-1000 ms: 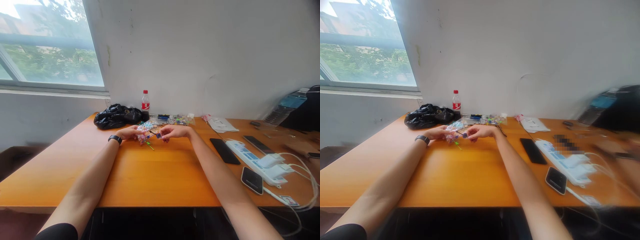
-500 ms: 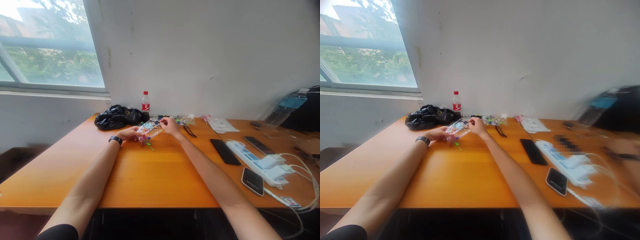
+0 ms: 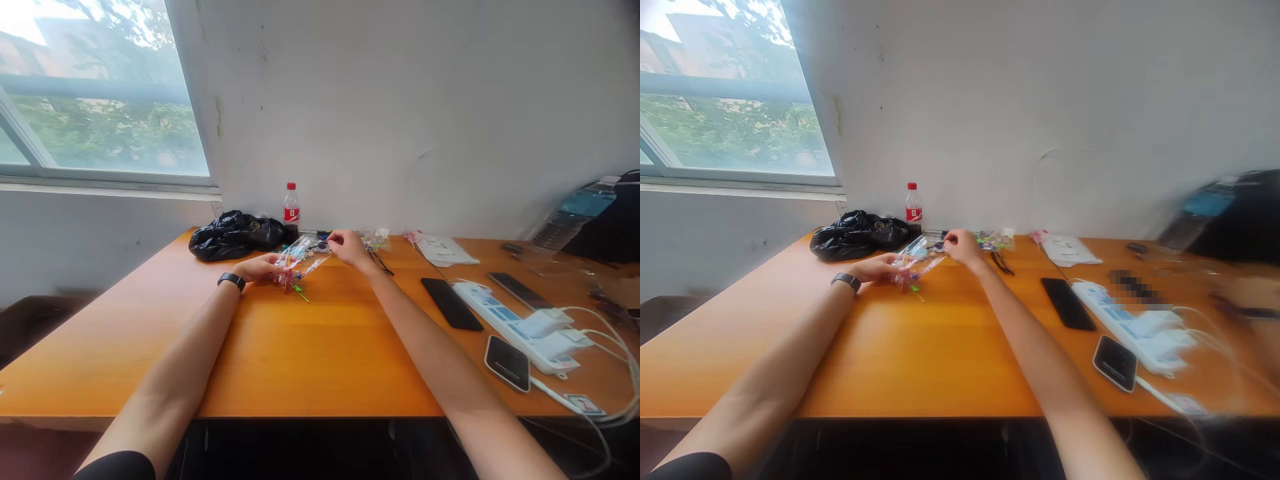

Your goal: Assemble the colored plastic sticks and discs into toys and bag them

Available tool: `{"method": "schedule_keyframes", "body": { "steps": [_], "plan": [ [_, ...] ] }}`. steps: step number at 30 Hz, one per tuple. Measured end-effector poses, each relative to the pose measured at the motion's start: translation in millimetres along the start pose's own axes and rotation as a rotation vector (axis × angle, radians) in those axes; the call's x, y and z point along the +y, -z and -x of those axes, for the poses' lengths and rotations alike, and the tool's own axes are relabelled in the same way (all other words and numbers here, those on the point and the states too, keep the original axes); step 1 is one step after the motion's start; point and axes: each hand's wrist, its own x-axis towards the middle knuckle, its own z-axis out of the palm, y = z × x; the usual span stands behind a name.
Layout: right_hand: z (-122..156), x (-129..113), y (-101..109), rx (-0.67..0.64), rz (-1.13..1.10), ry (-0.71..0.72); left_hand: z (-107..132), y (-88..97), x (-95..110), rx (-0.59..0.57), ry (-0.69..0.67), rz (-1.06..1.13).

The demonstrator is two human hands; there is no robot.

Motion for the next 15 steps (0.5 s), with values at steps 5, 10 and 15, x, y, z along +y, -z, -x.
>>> {"method": "schedule_keyframes", "body": {
  "steps": [5,10,15],
  "plan": [
    [2.1,-6.5,3.9,-0.064,0.014,0.141,3.1,-4.7,4.4,-0.013,0.001,0.009],
    [7.2,-15.6,1.8,-0.142,0.027,0.270,3.2,-2.7,3.5,-0.032,0.002,0.022],
    [8.3,-19.8,-0.1,-0.136,0.001,0.312,1.7,1.2,0.4,-0.063,0.006,0.046]
  ]
}}
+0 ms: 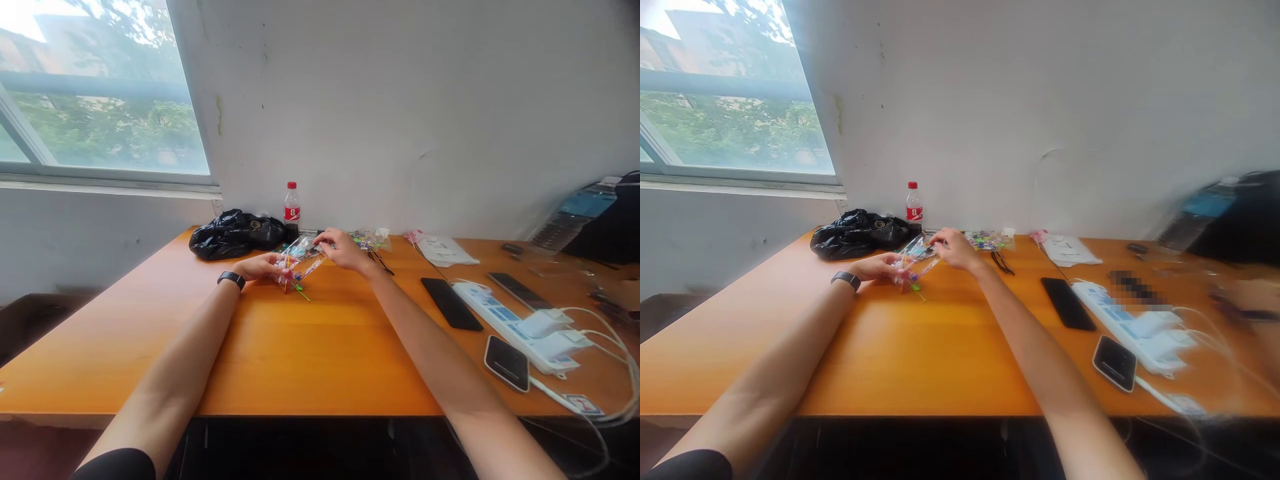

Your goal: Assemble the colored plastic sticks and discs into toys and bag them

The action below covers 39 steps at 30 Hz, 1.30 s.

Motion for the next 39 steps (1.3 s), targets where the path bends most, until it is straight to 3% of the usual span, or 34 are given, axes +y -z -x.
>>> {"method": "schedule_keyframes", "body": {
  "steps": [5,11,19,25,29,32,35,39],
  "plan": [
    [-0.9,-2.4,-1.1,0.053,-0.061,0.053,-0.3,1.4,-1.3,-0.041,-0.014,0.000],
    [0.8,-13.3,2.4,0.027,-0.067,0.115,0.5,5.7,-2.8,-0.006,-0.034,0.004],
    [2.5,-14.9,6.2,-0.119,-0.092,0.094,-1.0,8.8,-1.9,-0.057,-0.071,0.026],
    [7.6,-19.3,10.3,-0.271,-0.016,0.183,-2.1,6.4,-1.2,-0.099,-0.061,0.018],
    [12.3,-28.5,15.5,-0.271,0.141,0.161,-3.8,9.1,-3.5,-0.122,-0.051,0.002],
    [13.8,-32.0,19.7,-0.346,0.202,0.123,-4.9,12.4,-4.8,-0.130,-0.043,-0.004],
    [13.7,-33.5,22.2,-0.403,0.184,0.091,-5.1,14.0,-4.8,-0.137,-0.033,-0.014],
    [12.3,-34.1,21.9,-0.382,0.144,0.049,-4.9,13.1,-4.0,-0.140,-0.040,-0.021]
  ]
}}
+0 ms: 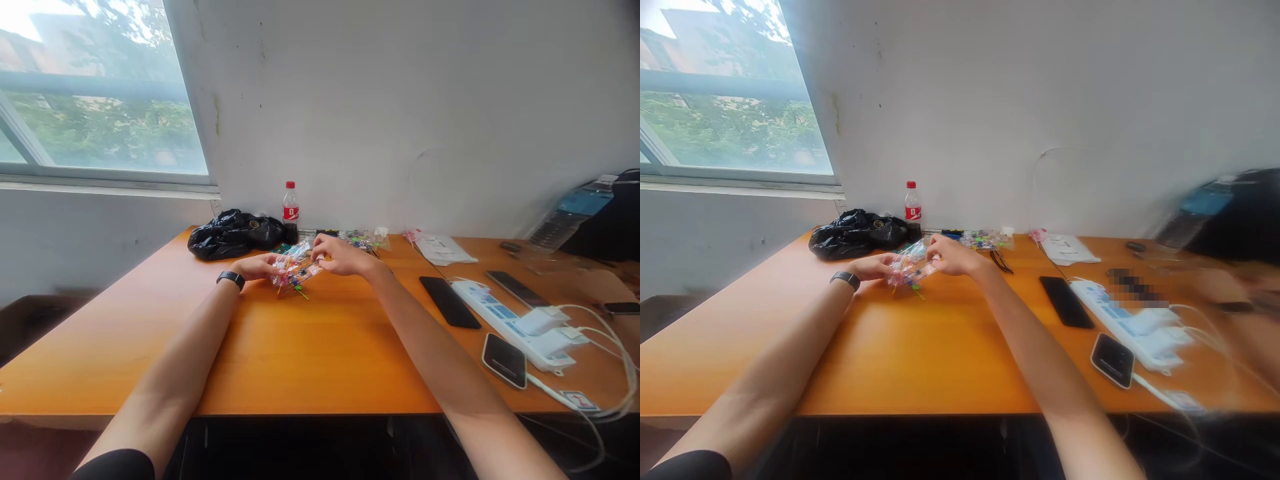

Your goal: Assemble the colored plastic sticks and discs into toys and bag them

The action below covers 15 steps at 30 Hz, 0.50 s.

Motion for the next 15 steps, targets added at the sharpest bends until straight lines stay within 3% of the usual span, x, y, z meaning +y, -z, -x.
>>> {"method": "schedule_keyframes", "body": {
  "steps": [3,11,15],
  "plan": [
    [-1.6,2.4,-1.4,0.014,-0.017,-0.014,-0.2,-0.4,0.0,0.009,-0.004,-0.001],
    [-5.4,10.0,-6.0,-0.124,-0.075,0.107,1.2,-0.6,2.0,0.017,0.031,0.005],
    [-4.3,6.0,-5.3,-0.149,-0.106,0.092,1.7,-1.3,2.3,0.001,0.022,0.015]
  ]
}}
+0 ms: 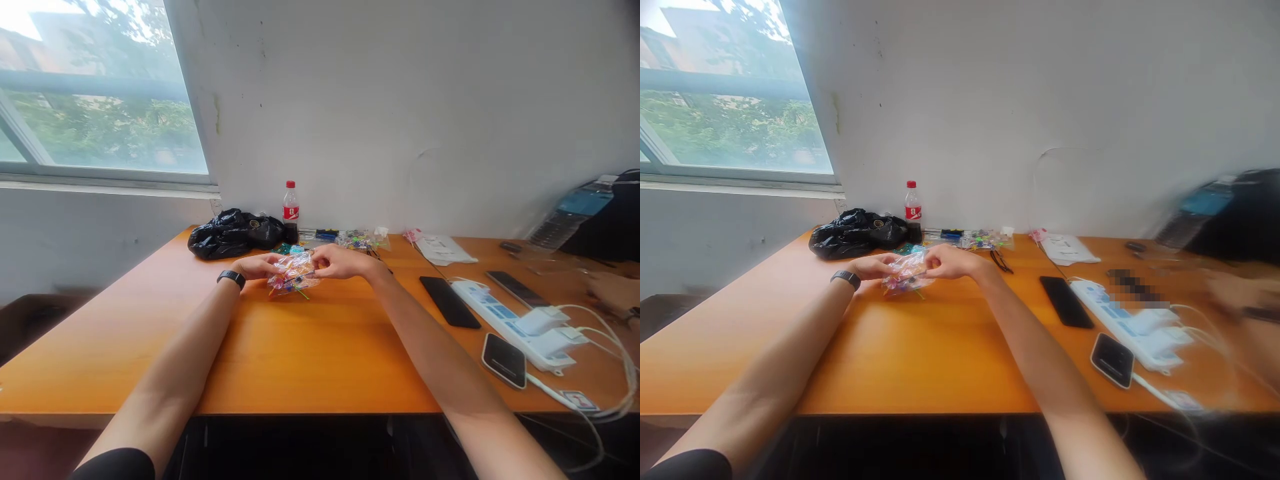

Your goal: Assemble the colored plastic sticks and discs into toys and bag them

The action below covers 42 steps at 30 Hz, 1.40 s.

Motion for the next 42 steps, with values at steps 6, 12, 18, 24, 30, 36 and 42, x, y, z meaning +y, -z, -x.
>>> {"method": "schedule_keyframes", "body": {
  "steps": [6,12,18,24,30,36,42],
  "plan": [
    [1.8,-3.9,2.7,0.023,-0.018,-0.077,-0.8,4.8,-4.0,0.008,0.001,0.011],
    [2.8,-2.3,3.4,0.022,-0.071,-0.106,-2.4,9.2,-8.6,0.025,-0.001,0.031],
    [0.4,4.1,3.2,0.151,-0.073,-0.048,-0.7,4.5,-5.7,0.009,-0.014,0.033],
    [-3.6,-2.0,5.3,0.396,-0.082,-0.055,-1.4,-11.8,11.8,-0.160,0.037,-0.042],
    [7.4,-17.7,28.2,0.556,-0.123,0.012,-10.1,-23.5,24.9,-0.218,-0.033,-0.062],
    [28.4,1.9,54.4,0.653,-0.030,-0.027,-17.1,-13.0,11.3,0.131,-0.133,0.014],
    [25.5,7.1,50.6,0.606,0.027,-0.061,-22.2,-2.6,-1.8,0.423,-0.130,0.065]
  ]
}}
